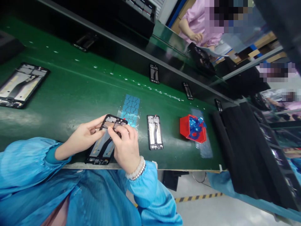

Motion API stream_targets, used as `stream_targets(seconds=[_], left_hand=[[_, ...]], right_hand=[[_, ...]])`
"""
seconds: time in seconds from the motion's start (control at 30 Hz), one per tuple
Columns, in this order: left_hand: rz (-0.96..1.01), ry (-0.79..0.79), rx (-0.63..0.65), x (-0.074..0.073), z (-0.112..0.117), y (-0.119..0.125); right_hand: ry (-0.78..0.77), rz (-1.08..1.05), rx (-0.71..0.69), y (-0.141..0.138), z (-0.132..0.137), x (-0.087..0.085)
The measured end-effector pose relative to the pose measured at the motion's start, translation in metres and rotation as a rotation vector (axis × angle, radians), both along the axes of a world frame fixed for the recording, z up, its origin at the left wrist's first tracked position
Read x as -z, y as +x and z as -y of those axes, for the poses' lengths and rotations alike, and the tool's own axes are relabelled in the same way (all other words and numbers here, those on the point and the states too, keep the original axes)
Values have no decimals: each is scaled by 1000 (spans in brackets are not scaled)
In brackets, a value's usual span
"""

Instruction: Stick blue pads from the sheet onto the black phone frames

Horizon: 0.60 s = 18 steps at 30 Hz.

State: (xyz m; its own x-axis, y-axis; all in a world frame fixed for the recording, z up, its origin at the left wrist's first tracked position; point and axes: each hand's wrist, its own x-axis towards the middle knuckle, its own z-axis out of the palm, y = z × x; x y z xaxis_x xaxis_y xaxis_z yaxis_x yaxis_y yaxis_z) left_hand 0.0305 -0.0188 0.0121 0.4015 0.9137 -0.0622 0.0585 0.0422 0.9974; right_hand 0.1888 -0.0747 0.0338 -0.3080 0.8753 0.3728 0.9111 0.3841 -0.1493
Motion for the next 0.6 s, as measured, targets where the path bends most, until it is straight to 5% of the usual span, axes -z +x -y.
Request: stream_targets(seconds=[0.3,0.47,0.6], left_hand=[[-84,38,-5,-5,1,-2],[-71,42,-43,-4,1,-2],[-63,34,-61,-1,2,-4]], right_hand=[[152,195,157,-7,-2,1],[123,50,232,-26,1,10],[4,-97,162,-26,5,5]])
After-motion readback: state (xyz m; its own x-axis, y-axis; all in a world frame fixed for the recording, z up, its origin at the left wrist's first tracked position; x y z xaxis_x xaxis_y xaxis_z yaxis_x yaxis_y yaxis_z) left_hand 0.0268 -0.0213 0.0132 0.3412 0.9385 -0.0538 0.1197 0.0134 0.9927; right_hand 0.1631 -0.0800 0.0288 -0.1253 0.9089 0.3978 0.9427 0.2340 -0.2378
